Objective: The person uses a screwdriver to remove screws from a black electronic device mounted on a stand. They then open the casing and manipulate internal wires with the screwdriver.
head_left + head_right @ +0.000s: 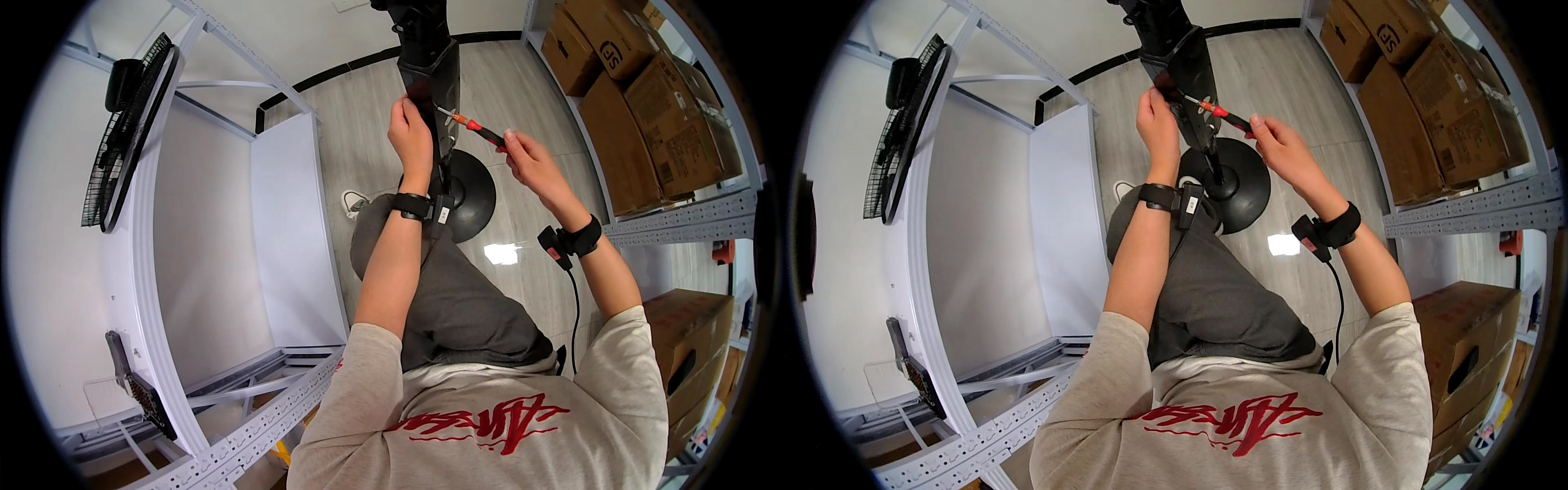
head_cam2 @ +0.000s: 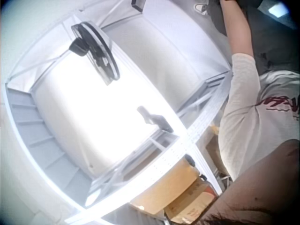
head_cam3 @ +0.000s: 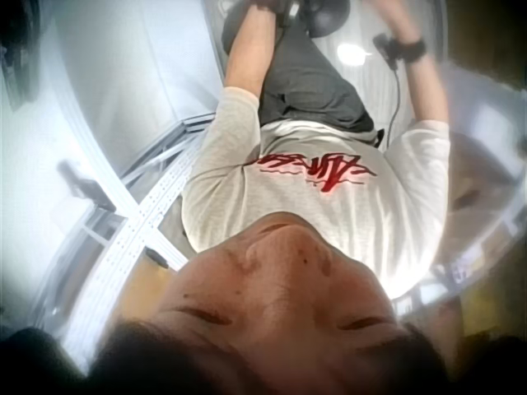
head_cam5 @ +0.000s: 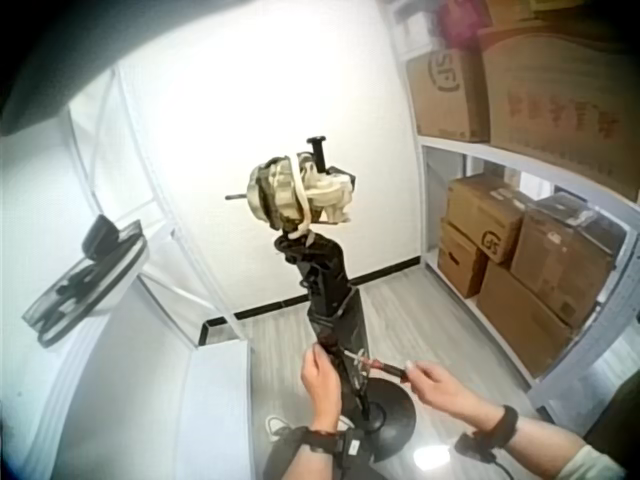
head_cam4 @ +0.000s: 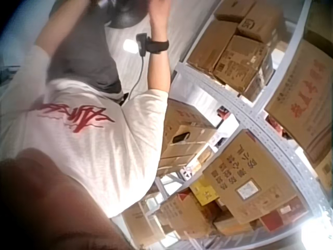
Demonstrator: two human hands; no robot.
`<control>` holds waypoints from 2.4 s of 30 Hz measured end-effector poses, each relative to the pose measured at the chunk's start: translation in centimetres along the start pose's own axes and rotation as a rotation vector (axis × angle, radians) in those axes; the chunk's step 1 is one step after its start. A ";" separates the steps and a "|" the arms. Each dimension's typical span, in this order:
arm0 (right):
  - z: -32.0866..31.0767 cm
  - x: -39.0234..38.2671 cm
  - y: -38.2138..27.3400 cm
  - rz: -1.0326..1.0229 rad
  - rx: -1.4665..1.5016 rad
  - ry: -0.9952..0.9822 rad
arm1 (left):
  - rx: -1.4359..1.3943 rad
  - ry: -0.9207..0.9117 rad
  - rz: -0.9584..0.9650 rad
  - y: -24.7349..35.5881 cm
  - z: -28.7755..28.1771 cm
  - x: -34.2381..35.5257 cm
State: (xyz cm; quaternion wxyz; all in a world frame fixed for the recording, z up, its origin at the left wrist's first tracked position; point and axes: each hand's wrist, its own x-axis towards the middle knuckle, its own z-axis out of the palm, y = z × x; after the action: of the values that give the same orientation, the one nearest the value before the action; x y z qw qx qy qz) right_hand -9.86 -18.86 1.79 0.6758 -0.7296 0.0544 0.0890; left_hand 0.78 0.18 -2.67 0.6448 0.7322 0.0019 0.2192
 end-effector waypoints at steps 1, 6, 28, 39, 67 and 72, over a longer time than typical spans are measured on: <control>0.2 0.1 0.0 -0.073 0.031 0.031 | 0.001 0.001 0.001 -0.1 0.0 0.0; 1.2 -0.9 -0.5 -0.138 0.031 0.108 | -0.008 0.004 -0.009 -0.2 0.0 0.0; 0.6 -0.9 0.8 -0.235 0.126 0.315 | -0.238 -0.101 -0.180 1.0 0.1 -1.3; 0.8 -2.9 1.0 -0.237 0.148 0.270 | -0.218 -0.124 -0.210 2.1 0.3 -2.4; 0.4 -1.3 -0.9 -0.321 -0.059 0.358 | -0.354 -0.022 -0.241 -0.2 -0.6 -0.7; -2.3 0.2 -0.8 -0.298 -0.028 0.485 | -0.523 0.001 -0.399 0.4 -0.8 -0.6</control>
State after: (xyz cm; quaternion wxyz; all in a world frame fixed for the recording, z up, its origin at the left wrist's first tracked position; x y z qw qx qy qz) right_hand -9.42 -21.07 2.67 0.6385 -0.7389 0.1054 -0.1877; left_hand -0.14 0.73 -2.38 0.8411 0.5271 0.0893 0.0819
